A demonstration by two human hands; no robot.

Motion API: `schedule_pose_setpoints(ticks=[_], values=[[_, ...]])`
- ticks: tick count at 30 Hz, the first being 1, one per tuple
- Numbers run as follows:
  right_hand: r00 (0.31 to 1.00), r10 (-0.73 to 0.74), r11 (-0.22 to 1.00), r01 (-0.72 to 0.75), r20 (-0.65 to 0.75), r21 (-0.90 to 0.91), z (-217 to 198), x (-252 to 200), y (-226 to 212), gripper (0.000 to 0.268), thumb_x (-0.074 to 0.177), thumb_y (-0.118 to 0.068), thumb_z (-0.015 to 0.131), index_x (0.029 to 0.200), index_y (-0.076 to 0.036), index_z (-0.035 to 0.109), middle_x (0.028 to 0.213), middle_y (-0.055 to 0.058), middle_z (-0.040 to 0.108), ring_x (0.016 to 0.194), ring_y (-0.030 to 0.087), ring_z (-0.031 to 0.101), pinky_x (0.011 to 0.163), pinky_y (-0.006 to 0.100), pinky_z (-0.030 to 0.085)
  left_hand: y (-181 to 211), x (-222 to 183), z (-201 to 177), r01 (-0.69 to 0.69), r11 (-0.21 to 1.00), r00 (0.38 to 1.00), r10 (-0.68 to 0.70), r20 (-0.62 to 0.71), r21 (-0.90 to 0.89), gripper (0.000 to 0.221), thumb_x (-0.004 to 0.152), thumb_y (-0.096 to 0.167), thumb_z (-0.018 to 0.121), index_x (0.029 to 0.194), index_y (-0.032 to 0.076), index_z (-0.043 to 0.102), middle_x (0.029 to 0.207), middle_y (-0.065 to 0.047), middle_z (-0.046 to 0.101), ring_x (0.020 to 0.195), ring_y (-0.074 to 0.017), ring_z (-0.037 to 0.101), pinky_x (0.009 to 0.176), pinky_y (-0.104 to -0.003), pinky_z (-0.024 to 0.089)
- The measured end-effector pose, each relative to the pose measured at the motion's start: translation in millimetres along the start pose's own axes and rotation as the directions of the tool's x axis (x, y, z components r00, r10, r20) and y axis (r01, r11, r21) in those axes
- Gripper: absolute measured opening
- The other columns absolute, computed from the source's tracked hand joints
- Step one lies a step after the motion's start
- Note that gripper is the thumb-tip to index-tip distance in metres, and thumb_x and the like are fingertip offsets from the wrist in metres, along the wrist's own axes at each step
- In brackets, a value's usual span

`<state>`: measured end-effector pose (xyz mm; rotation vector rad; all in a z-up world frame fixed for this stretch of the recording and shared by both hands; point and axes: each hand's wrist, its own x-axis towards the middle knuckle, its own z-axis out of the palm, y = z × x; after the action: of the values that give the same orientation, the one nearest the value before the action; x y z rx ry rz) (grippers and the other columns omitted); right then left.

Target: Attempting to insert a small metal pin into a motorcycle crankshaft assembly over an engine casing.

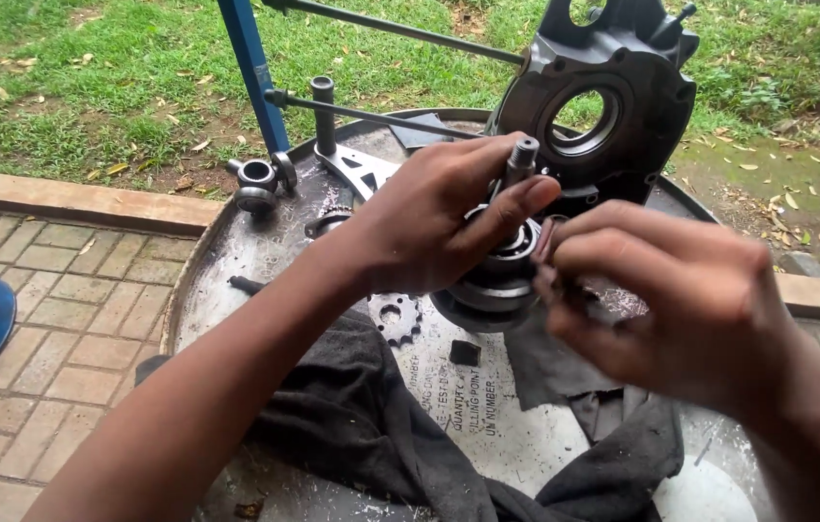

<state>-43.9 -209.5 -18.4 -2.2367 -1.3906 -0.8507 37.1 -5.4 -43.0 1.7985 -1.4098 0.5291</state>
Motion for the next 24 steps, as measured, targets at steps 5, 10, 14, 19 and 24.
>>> schedule_pose_setpoints(ticks=[5, 10, 14, 19, 24], values=[[0.999, -0.050, 0.999, 0.050, -0.006, -0.007, 5.0, 4.3, -4.7, 0.011, 0.088, 0.004, 0.074, 0.090, 0.007, 0.064, 0.092, 0.018, 0.069, 0.077, 0.022, 0.070, 0.073, 0.029, 0.061, -0.9, -3.3, -2.9, 0.035, 0.999, 0.999, -0.033, -0.037, 0.038, 0.031, 0.108, 0.033, 0.037, 0.093, 0.007, 0.047, 0.076, -0.008, 0.052, 0.065, -0.0233, 0.050, 0.061, -0.039, 0.037], [0.997, -0.067, 0.996, 0.069, -0.029, 0.065, 2.3, 8.4, -2.0, 0.007, 0.087, 0.003, 0.070, 0.087, 0.004, 0.063, 0.091, 0.017, 0.069, 0.077, 0.020, 0.072, 0.073, 0.027, 0.061, -6.2, -1.2, -3.3, 0.091, 0.996, 0.996, -0.091, -0.026, 0.005, 0.031, 0.107, 0.036, 0.035, 0.094, 0.009, 0.045, 0.076, -0.008, 0.053, 0.065, -0.0251, 0.052, 0.062, -0.038, 0.037], [0.992, 0.129, 0.983, -0.130, -0.011, -0.127, -3.0, -21.7, 58.1, 0.012, 0.087, 0.005, 0.080, 0.093, 0.005, 0.069, 0.089, 0.015, 0.073, 0.080, 0.024, 0.071, 0.078, 0.035, 0.058, -4.0, -2.0, 1.0, 0.049, 0.999, 0.999, -0.049, -0.004, -0.025, 0.028, 0.108, 0.032, 0.039, 0.097, 0.008, 0.049, 0.078, -0.007, 0.052, 0.068, -0.0223, 0.052, 0.062, -0.036, 0.038], [0.869, 0.449, 0.891, -0.420, 0.207, -0.171, -24.1, -18.7, 47.5, 0.012, 0.074, -0.006, 0.076, 0.086, -0.008, 0.073, 0.079, 0.003, 0.079, 0.067, 0.014, 0.073, 0.067, 0.031, 0.060, 5.1, 3.7, 1.8, 0.008, 0.998, 0.999, -0.005, 0.043, -0.055, 0.027, 0.109, 0.029, 0.039, 0.097, 0.007, 0.048, 0.082, -0.007, 0.051, 0.073, -0.0221, 0.050, 0.067, -0.036, 0.040], [0.662, 0.335, 0.864, -0.499, 0.671, 0.061, -26.3, -23.8, 46.1, 0.032, 0.070, -0.054, 0.091, 0.084, -0.026, 0.084, 0.074, -0.014, 0.089, 0.062, 0.003, 0.081, 0.057, 0.024, 0.066, 4.9, 4.0, 5.7, 0.027, 0.999, 0.997, -0.025, 0.075, -0.033, 0.023, 0.109, 0.025, 0.043, 0.097, 0.007, 0.049, 0.083, -0.006, 0.051, 0.074, -0.0207, 0.049, 0.067, -0.035, 0.041]])
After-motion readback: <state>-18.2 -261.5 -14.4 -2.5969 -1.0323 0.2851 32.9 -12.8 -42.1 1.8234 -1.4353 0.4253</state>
